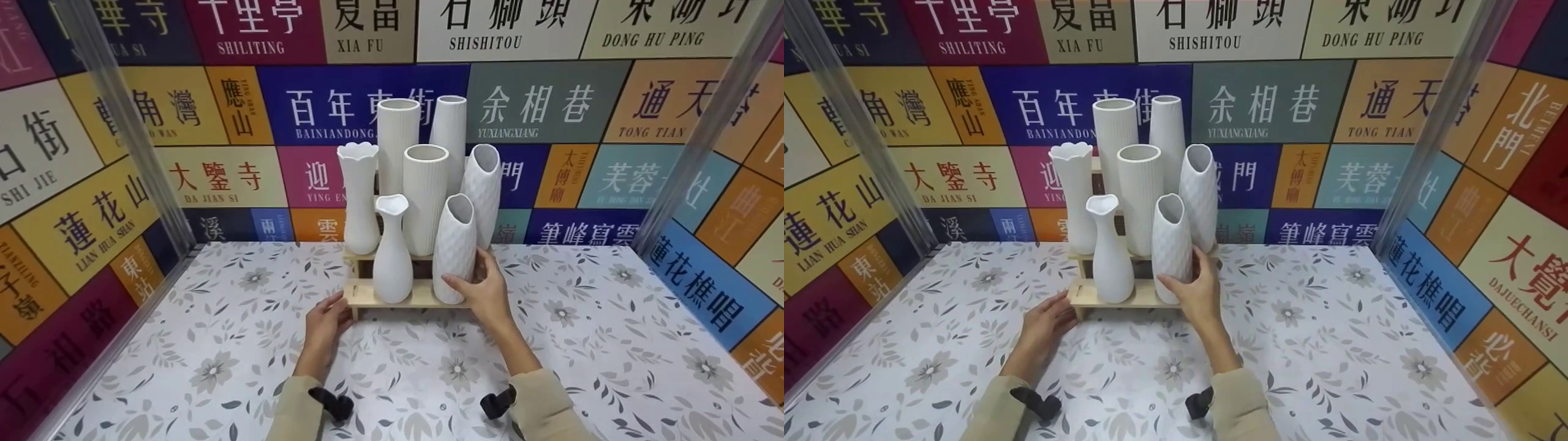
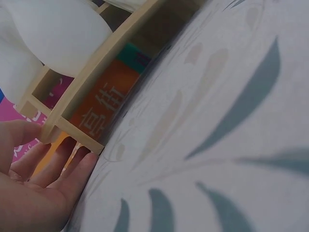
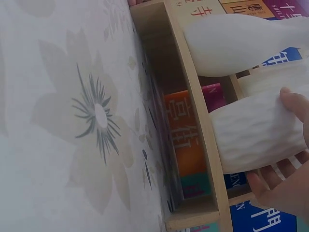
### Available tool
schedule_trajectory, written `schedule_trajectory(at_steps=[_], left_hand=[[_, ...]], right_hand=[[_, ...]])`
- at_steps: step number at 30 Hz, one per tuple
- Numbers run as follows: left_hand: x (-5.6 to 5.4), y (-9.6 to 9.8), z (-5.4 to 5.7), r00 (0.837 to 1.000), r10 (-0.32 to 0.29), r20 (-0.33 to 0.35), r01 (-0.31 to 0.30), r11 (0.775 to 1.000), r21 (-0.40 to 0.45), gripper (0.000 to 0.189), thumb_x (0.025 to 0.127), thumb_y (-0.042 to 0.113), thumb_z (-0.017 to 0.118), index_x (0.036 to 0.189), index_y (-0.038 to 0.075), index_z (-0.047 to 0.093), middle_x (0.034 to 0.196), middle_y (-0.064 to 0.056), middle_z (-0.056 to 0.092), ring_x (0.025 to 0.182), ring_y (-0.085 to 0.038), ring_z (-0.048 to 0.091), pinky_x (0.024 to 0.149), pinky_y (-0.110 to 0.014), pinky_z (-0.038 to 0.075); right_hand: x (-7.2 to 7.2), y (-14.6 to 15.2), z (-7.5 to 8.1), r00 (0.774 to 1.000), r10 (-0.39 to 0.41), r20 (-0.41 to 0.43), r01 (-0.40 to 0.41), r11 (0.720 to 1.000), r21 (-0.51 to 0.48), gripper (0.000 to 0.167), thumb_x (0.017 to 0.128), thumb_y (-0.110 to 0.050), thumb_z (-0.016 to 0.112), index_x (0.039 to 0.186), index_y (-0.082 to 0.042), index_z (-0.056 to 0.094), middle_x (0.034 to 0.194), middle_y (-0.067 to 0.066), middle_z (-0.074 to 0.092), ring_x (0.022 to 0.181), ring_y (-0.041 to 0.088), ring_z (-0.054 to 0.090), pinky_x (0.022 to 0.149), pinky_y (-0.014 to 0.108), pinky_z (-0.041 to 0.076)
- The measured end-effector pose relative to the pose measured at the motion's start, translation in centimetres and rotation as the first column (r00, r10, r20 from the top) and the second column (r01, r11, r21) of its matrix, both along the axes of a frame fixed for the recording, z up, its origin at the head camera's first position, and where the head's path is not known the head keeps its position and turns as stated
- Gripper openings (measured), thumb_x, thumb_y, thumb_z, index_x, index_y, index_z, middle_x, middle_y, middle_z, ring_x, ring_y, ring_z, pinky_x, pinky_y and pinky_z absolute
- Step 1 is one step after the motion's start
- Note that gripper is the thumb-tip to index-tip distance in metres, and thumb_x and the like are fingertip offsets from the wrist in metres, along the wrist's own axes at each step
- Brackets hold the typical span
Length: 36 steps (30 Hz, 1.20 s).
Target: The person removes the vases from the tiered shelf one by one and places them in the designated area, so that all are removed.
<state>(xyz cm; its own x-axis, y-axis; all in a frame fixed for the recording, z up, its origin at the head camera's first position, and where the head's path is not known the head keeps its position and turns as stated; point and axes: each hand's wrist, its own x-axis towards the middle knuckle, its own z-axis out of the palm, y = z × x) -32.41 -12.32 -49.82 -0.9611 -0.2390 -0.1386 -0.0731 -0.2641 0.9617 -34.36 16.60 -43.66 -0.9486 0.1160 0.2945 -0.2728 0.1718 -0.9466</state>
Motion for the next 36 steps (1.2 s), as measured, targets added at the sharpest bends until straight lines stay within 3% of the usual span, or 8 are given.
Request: schedule_trajectory(at_steps=[8,17,25,30,36], left_hand=[[-0.1,0.0,-0.1,0.999,0.01,0.037,-0.01,1.0,0.006,0.043,0.1,0.014,0.059,0.14,-0.001,0.054,0.129,-0.028,0.064,0.109,-0.029,0.07,0.1,-0.039,0.06],[-0.2,0.0,0.2,0.998,0.019,0.052,-0.02,1.0,0.017,0.042,0.1,0.014,0.06,0.14,0.0,0.055,0.13,-0.026,0.064,0.112,-0.029,0.069,0.1,-0.038,0.06],[-0.2,-0.2,0.2,0.999,-0.014,0.046,0.013,0.999,0.032,0.045,0.101,0.017,0.06,0.142,0.001,0.052,0.132,-0.026,0.063,0.118,-0.032,0.066,0.104,-0.039,0.058],[0.1,-0.4,0.0,0.999,-0.025,0.043,0.023,0.999,0.041,0.045,0.101,0.017,0.059,0.143,0.0,0.052,0.131,-0.026,0.064,0.116,-0.03,0.067,0.102,-0.038,0.058],[-0.1,-0.4,0.1,0.997,-0.024,0.073,0.022,0.999,0.034,0.045,0.101,0.019,0.059,0.143,0.003,0.052,0.136,-0.026,0.061,0.124,-0.032,0.063,0.105,-0.038,0.057]], right_hand=[[0.0,-0.1,-0.3,0.997,-0.059,-0.053,0.061,0.997,0.038,0.086,0.076,-0.014,0.088,0.147,-0.005,0.041,0.142,0.018,0.052,0.136,0.03,0.05,0.118,0.044,0.044],[0.2,0.1,-0.4,0.983,-0.144,-0.11,0.157,0.981,0.118,0.083,0.072,-0.015,0.09,0.142,-0.005,0.047,0.127,0.017,0.058,0.112,0.031,0.062,0.097,0.042,0.056],[0.3,0.9,-0.4,0.974,-0.175,-0.142,0.197,0.968,0.155,0.083,0.074,-0.019,0.088,0.144,-0.006,0.047,0.135,0.016,0.058,0.114,0.033,0.063,0.094,0.046,0.059],[0.6,1.9,-0.1,0.971,-0.187,-0.147,0.21,0.964,0.161,0.079,0.075,-0.021,0.086,0.143,-0.006,0.048,0.135,0.015,0.059,0.115,0.032,0.062,0.094,0.044,0.058],[0.8,4.0,0.4,0.968,-0.2,-0.152,0.224,0.96,0.168,0.078,0.076,-0.02,0.086,0.142,-0.006,0.048,0.135,0.014,0.058,0.114,0.029,0.06,0.093,0.04,0.057]])
